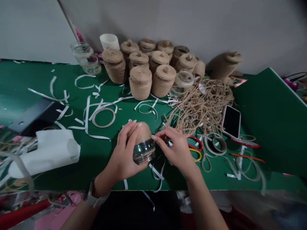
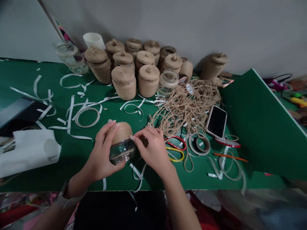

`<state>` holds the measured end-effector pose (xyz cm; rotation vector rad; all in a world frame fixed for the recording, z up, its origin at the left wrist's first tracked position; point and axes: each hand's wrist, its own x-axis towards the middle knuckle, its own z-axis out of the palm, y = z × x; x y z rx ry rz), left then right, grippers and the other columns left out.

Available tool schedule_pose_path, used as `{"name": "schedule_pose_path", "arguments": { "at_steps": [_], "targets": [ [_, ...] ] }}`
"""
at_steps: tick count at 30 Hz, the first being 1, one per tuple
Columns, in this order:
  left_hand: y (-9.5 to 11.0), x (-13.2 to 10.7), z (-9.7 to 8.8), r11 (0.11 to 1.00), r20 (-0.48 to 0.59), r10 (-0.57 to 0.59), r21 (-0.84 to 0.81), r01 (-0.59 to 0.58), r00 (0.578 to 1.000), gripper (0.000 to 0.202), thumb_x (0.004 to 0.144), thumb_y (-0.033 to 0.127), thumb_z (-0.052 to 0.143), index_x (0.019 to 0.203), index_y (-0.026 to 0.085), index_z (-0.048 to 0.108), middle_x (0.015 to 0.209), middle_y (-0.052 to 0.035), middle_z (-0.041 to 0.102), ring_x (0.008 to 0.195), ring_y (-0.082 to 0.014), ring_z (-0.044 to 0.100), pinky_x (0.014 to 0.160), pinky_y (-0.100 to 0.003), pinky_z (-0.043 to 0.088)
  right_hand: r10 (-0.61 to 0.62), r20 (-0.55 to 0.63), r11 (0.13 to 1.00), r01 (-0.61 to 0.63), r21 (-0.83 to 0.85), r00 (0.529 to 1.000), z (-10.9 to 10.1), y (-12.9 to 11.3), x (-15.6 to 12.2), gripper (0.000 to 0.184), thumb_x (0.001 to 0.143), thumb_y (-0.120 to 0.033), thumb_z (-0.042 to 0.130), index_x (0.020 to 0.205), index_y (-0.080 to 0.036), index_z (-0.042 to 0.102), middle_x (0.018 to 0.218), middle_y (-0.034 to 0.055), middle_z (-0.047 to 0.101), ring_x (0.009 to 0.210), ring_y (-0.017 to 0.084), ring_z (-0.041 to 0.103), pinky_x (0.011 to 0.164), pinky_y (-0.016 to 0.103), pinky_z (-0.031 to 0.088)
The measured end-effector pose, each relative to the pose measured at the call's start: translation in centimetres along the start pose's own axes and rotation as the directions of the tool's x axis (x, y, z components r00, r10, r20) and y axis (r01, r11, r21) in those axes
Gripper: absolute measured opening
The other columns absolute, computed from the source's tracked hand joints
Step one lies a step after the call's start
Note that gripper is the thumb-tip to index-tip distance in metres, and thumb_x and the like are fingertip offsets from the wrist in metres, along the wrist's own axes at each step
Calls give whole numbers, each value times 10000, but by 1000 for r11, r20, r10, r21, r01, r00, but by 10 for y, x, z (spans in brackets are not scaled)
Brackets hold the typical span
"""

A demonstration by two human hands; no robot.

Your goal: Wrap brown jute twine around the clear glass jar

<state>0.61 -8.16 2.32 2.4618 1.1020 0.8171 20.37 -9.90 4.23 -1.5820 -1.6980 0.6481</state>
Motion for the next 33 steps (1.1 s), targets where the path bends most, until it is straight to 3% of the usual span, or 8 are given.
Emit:
{"name": "schedule_pose_path", "arguments": {
  "at_steps": [9,14,16,19,22,26,30,33],
  "targets": [
    [-26,-15,8,995,-35,18,-95,-21,999,1345,624,584,839,1573,221,-42,1519,-249,203,1441,-454,259,1128,-655,318,65,-3,991,-64,116,998,7,-6,1,137,855,-293,706,762,-212,644,736,-24,642,694,128,579,740,305,401],
    [-25,-9,-18,991,172,-69,-104,88,983,1308,556,762,746,1565,246,91,1498,-229,246,1429,-469,272,1118,-662,324,36,-6,996,-35,77,999,10,-17,4,188,843,-276,721,707,-200,615,696,-29,630,682,124,571,743,307,393],
    [-16,-1,-26,990,197,-93,-86,112,976,1228,617,754,724,1556,247,117,1490,-223,271,1426,-453,288,1124,-668,304,42,12,996,-43,72,999,10,-20,5,192,844,-276,719,701,-200,615,687,-27,630,678,125,574,728,301,394],
    [-1,12,-24,999,214,-39,-4,41,976,1234,633,720,748,1556,229,93,1557,-236,190,1457,-469,200,1138,-700,234,42,42,997,-45,63,998,9,-22,7,182,845,-259,716,700,-202,621,698,-22,644,699,132,591,720,293,401],
    [5,19,-14,997,176,-5,78,-9,984,1083,717,545,776,1534,182,164,1510,-226,303,1445,-441,236,1161,-661,232,15,82,999,-19,48,997,3,-18,8,130,861,-241,697,745,-211,649,752,-17,681,757,141,619,744,293,411],
    [-2,16,-10,997,122,46,58,-53,991,898,777,465,731,1491,168,274,1473,-216,327,1422,-418,285,1165,-627,258,-51,149,998,47,31,988,-12,-5,8,56,898,-250,657,886,-251,711,834,-18,734,781,139,648,785,311,417],
    [-11,9,-13,998,79,51,-34,-48,996,962,758,445,749,1525,198,223,1481,-201,303,1424,-419,279,1162,-634,265,-58,74,998,60,-25,996,-22,2,8,86,885,-304,677,824,-266,724,806,-24,730,796,153,648,793,336,407],
    [-13,6,-11,997,48,-6,-79,10,999,1012,744,446,760,1548,233,183,1487,-183,290,1429,-428,266,1157,-643,272,-36,55,999,36,-11,998,-17,1,9,101,889,-298,668,813,-256,719,771,-21,714,760,146,635,769,328,415]
  ]
}}
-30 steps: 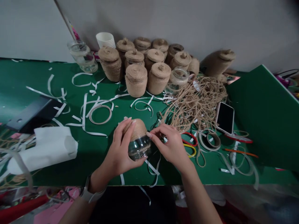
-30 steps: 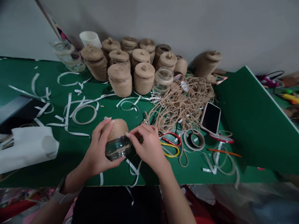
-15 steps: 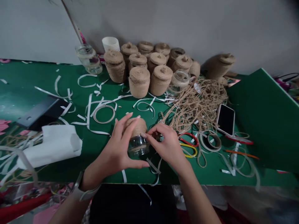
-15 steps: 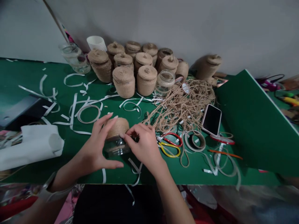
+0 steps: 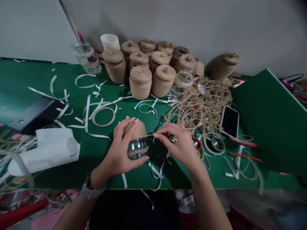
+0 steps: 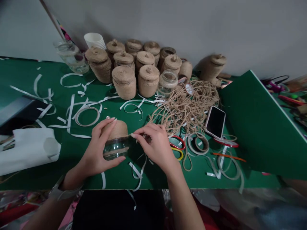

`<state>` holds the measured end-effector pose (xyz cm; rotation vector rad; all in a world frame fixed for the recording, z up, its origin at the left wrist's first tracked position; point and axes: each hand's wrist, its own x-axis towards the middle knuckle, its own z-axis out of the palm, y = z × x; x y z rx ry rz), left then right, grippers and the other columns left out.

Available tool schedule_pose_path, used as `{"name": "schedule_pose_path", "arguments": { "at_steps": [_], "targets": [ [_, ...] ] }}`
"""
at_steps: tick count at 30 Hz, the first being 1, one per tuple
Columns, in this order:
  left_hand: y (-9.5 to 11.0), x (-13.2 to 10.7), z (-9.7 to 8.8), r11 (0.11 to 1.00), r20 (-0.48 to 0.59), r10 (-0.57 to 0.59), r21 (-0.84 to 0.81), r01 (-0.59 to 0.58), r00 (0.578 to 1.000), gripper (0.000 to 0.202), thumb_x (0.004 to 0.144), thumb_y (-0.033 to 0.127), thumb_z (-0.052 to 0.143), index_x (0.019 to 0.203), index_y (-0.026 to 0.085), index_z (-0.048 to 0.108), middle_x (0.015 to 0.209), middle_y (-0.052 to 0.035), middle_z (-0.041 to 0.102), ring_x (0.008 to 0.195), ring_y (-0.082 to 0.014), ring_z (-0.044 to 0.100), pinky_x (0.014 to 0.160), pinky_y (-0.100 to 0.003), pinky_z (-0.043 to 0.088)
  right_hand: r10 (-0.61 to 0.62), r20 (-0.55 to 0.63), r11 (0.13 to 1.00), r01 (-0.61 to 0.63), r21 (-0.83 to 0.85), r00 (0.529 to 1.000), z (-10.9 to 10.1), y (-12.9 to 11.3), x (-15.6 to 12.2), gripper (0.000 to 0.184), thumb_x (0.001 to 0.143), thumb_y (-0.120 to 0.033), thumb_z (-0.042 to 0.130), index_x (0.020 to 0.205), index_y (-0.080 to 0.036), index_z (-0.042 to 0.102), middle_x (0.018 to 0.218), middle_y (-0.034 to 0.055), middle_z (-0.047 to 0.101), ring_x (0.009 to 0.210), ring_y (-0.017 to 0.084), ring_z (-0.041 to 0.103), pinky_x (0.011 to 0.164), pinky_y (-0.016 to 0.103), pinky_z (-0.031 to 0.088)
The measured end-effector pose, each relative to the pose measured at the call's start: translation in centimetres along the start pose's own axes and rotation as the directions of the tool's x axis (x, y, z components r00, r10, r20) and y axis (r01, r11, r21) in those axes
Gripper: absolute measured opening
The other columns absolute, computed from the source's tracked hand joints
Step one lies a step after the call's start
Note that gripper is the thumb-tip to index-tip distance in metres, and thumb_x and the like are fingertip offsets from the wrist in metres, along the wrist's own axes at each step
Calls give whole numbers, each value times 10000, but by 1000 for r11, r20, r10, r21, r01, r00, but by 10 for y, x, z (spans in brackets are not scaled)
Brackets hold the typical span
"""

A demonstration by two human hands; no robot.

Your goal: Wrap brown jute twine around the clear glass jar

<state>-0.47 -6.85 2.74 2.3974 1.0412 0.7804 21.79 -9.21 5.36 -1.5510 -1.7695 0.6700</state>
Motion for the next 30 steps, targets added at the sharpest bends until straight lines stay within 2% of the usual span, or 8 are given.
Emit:
{"name": "schedule_pose_path", "arguments": {
  "at_steps": [4,8,12,16,19,24,30],
  "targets": [
    [-2,-5,7,993,-27,-102,-69,100,994,1104,730,486,770,1570,255,91,1519,-184,239,1447,-440,233,1148,-645,287,37,8,999,-38,34,999,12,0,0,114,888,-284,660,798,-243,718,732,-15,698,707,136,614,728,307,419],
    [-3,-8,10,987,-10,-129,-93,127,992,1154,724,522,774,1575,252,42,1544,-189,198,1466,-439,193,1159,-634,274,65,-4,995,-65,78,998,18,0,-1,119,880,-268,661,777,-231,709,693,-17,674,664,130,593,701,298,417],
    [-3,-8,11,990,-16,-105,-95,104,994,1113,745,496,761,1576,245,65,1532,-175,207,1476,-419,185,1183,-603,255,48,-112,994,-36,99,993,16,-6,1,135,882,-269,656,758,-224,687,693,-26,656,631,115,569,717,305,417],
    [-2,-6,11,992,-37,-98,-85,94,994,1122,725,470,779,1576,254,79,1529,-167,218,1468,-422,208,1185,-609,250,-2,-200,1000,4,13,980,16,-13,4,141,883,-263,652,747,-226,664,705,-30,651,649,117,571,781,334,414],
    [-1,-7,12,991,-46,-106,-88,102,993,1123,723,482,777,1575,267,79,1527,-163,225,1464,-426,218,1178,-617,261,19,-179,1000,-20,-1,984,20,-11,3,151,881,-270,650,737,-225,659,696,-29,644,640,118,565,774,335,415],
    [0,-9,12,988,-43,-126,-97,122,991,1122,733,498,770,1578,261,71,1536,-166,218,1467,-427,212,1175,-610,273,88,-144,994,-78,72,986,28,-4,-6,183,883,-274,640,711,-213,641,649,-29,611,613,117,545,711,312,418],
    [-3,-10,16,984,-53,-124,-132,116,991,1174,695,552,794,1576,266,73,1545,-178,203,1468,-449,189,1166,-641,265,108,-116,991,-99,87,987,33,-3,-7,190,885,-279,629,709,-207,643,656,-20,623,622,120,549,686,302,415]
  ]
}}
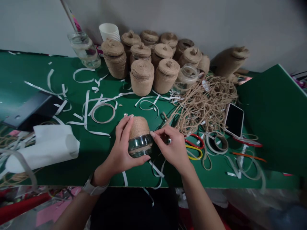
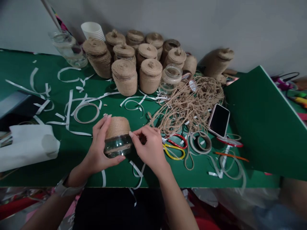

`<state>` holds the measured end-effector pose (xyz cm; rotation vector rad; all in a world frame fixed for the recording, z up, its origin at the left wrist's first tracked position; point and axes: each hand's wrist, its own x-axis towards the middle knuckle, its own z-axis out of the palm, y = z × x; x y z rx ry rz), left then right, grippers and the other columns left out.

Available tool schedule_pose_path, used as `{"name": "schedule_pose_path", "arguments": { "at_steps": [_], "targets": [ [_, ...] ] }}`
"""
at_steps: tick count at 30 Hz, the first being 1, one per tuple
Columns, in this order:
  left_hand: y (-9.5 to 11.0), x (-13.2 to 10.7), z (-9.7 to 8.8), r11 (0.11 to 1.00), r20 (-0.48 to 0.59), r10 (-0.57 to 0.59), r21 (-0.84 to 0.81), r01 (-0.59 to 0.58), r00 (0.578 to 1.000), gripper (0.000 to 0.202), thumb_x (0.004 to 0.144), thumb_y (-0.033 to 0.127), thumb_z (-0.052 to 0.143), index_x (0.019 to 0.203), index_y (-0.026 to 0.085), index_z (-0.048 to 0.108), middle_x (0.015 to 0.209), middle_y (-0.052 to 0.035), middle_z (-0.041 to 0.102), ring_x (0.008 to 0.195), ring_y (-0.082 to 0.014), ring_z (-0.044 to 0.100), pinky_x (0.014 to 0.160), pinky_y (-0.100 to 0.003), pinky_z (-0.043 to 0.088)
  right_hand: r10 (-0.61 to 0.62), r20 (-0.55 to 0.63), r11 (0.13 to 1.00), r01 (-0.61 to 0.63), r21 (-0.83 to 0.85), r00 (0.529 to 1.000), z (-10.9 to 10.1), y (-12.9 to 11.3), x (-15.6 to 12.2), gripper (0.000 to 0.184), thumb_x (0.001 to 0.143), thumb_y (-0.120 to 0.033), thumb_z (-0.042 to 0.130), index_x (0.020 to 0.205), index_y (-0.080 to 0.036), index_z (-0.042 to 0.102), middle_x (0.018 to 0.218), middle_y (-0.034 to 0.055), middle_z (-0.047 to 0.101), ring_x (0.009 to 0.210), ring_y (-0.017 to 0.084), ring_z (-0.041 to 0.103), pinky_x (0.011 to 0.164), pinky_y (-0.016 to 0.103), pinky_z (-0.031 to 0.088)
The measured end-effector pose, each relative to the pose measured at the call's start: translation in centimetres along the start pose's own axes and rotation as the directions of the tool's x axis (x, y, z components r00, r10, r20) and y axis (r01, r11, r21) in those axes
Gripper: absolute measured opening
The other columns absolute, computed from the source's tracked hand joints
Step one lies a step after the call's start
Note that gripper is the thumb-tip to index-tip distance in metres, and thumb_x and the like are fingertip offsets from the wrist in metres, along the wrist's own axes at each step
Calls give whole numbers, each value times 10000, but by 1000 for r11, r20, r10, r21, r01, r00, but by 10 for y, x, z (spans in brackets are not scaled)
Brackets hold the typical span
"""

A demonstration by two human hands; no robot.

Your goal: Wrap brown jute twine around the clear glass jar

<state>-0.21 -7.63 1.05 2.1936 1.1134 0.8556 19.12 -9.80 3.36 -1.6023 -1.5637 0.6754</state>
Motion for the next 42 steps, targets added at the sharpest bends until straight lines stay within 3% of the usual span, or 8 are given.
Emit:
{"name": "schedule_pose_path", "arguments": {
  "at_steps": [5,8,12,14,17,20,26,42],
  "targets": [
    [-11,0,-5,999,116,28,-32,-24,993,1198,712,674,725,1576,280,-7,1591,-182,104,1502,-441,63,1181,-650,205,9,7,1000,-9,-14,1000,-4,-3,1,181,879,-264,642,706,-211,646,657,-27,629,629,122,562,731,317,410],
    [-12,5,-21,997,201,74,1,-75,977,1189,707,691,714,1570,271,13,1598,-209,105,1495,-455,96,1157,-686,209,-18,16,996,19,-85,1000,-7,-8,-2,163,883,-256,643,725,-217,657,687,-25,657,669,132,588,810,351,390],
    [5,20,-39,978,207,63,182,-102,976,1163,634,690,770,1531,217,201,1595,-226,167,1470,-480,180,1151,-710,169,-87,26,981,90,-174,996,-6,-17,-5,132,901,-244,616,783,-220,671,749,-8,683,771,162,619,882,382,355],
    [17,28,-38,948,249,101,270,-169,963,1248,602,686,789,1549,184,152,1592,-240,196,1468,-490,169,1155,-716,128,-114,40,971,120,-206,993,-3,-20,-5,126,904,-250,613,798,-221,675,763,-3,689,809,176,625,896,389,349],
    [26,38,-28,926,296,102,320,-199,950,1165,646,509,819,1546,142,177,1500,-256,338,1423,-467,283,1143,-672,239,-112,52,969,121,-214,992,-4,-19,-1,111,900,-260,630,808,-236,688,784,-8,705,832,181,636,909,396,343],
    [23,40,-22,935,287,108,296,-195,952,1041,676,414,793,1524,158,247,1401,-225,411,1349,-435,381,1129,-652,288,-64,53,984,71,-160,997,-12,-12,5,99,890,-291,661,810,-253,705,789,-14,716,803,172,642,872,375,364],
    [7,30,-18,981,203,103,140,-133,974,1029,699,459,780,1526,237,209,1471,-188,273,1404,-433,303,1141,-642,301,-24,30,1000,24,-10,999,-25,2,11,186,892,-309,654,727,-224,672,694,-12,662,666,143,596,690,293,407],
    [-4,19,-7,991,110,131,14,-133,985,1113,711,533,777,1561,237,122,1529,-183,204,1473,-428,187,1192,-628,214,20,17,1000,-20,-12,1000,-3,4,3,229,899,-308,641,697,-204,612,680,-21,649,690,140,592,731,308,373]
  ]
}}
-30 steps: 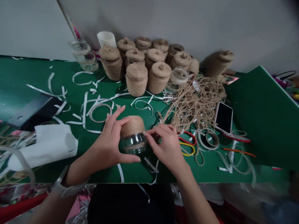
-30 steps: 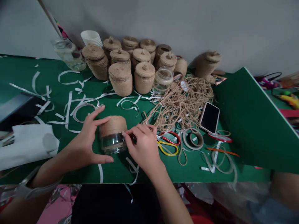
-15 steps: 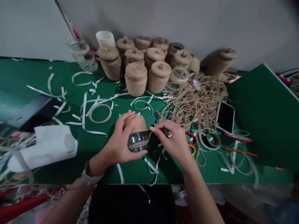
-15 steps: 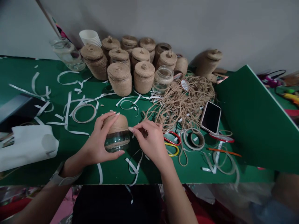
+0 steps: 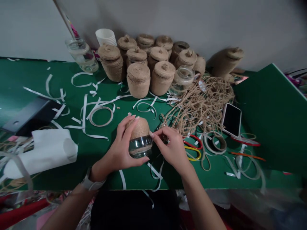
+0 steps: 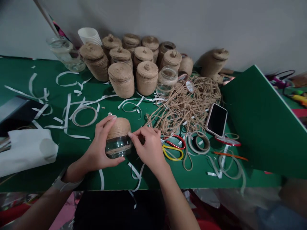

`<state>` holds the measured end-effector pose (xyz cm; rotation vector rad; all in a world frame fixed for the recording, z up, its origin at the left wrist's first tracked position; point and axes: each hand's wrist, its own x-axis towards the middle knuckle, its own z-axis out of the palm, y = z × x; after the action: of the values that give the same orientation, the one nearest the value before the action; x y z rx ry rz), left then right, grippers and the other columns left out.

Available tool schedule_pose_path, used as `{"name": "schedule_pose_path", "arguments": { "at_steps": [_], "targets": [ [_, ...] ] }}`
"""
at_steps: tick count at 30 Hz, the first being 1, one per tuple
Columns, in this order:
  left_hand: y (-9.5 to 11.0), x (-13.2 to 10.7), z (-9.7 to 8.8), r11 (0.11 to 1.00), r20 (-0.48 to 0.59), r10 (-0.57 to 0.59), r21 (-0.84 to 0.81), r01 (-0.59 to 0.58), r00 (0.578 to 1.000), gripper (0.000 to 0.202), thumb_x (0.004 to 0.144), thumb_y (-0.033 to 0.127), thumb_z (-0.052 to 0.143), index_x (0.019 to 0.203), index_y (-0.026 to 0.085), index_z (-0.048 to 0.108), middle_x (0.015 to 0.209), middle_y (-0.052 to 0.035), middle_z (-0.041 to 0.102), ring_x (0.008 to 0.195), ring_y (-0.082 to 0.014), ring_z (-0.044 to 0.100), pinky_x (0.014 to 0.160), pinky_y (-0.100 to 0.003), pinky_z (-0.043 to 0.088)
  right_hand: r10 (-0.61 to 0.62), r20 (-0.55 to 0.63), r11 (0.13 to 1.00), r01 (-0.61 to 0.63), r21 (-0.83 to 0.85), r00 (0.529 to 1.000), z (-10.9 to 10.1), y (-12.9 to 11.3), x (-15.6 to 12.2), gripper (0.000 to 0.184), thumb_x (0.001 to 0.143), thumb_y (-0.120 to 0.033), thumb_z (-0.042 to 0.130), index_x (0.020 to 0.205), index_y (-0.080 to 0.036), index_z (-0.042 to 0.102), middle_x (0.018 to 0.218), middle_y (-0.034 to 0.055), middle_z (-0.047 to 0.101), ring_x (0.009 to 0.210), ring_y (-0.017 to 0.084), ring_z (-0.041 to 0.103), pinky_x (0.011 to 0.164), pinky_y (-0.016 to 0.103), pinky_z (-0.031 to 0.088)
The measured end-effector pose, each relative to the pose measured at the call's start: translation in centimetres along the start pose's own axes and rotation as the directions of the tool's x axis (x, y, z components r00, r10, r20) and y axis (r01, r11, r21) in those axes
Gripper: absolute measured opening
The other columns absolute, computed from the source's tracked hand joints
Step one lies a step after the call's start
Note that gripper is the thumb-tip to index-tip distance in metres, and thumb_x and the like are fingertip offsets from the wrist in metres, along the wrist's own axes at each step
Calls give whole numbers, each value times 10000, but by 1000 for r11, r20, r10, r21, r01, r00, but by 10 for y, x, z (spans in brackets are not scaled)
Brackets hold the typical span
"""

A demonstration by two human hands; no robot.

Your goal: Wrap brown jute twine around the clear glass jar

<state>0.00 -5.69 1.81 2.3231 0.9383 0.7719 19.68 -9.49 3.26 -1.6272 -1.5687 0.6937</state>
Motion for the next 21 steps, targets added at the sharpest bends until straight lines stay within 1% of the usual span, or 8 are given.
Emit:
{"name": "schedule_pose_path", "arguments": {
  "at_steps": [5,8,10,11,13,16,17,21],
  "targets": [
    [-9,-10,1,1000,42,1,26,-2,999,1260,701,715,698,1574,228,-69,1604,-231,79,1498,-460,60,1173,-685,146,-27,20,999,28,-43,999,-2,-8,-1,227,907,-306,633,705,-205,609,699,-23,648,723,146,596,791,333,357],
    [-10,-13,-9,994,104,-21,106,10,994,1293,703,753,659,1564,207,-136,1618,-272,32,1492,-486,56,1138,-731,130,-47,17,996,49,-73,999,-3,-13,-1,205,903,-314,643,727,-210,625,715,-26,649,748,150,598,820,342,341],
    [-7,-10,-20,983,121,-11,184,-11,993,1215,723,745,648,1574,204,-28,1613,-268,108,1486,-484,115,1134,-737,100,-61,17,994,62,-92,998,-2,-17,-1,187,904,-311,643,744,-214,635,727,-28,652,764,152,602,832,345,333],
    [-4,-7,-25,974,120,-7,224,-20,993,1151,728,738,650,1570,207,70,1608,-256,155,1483,-477,143,1138,-735,76,-69,17,992,70,-105,997,-1,-19,-1,183,907,-309,639,750,-215,636,731,-28,652,771,154,604,837,347,329],
    [3,1,-31,962,84,-3,272,-20,996,1085,720,749,646,1539,197,197,1596,-248,199,1477,-471,176,1147,-720,81,-88,17,987,90,-134,996,1,-22,0,180,915,-308,627,760,-216,633,741,-25,655,786,159,607,853,355,325],
    [14,13,-26,959,104,9,282,-38,994,1253,637,779,686,1555,144,117,1576,-278,225,1462,-481,201,1144,-699,162,-140,21,970,141,-196,990,6,-27,1,170,921,-296,611,771,-217,627,772,-13,667,812,173,607,886,372,322],
    [17,17,-22,954,116,-3,297,-32,993,1241,640,733,719,1552,133,128,1563,-282,246,1456,-482,209,1138,-695,186,-165,27,962,167,-217,986,6,-28,2,162,924,-289,603,781,-217,629,785,-7,672,820,177,606,894,376,324],
    [21,21,-13,951,137,-44,310,-1,990,973,702,463,748,1492,127,290,1411,-236,411,1375,-424,354,1144,-661,219,-220,53,949,227,-218,974,0,-22,5,93,922,-299,620,875,-225,652,826,-8,689,851,180,615,886,367,334]
  ]
}}
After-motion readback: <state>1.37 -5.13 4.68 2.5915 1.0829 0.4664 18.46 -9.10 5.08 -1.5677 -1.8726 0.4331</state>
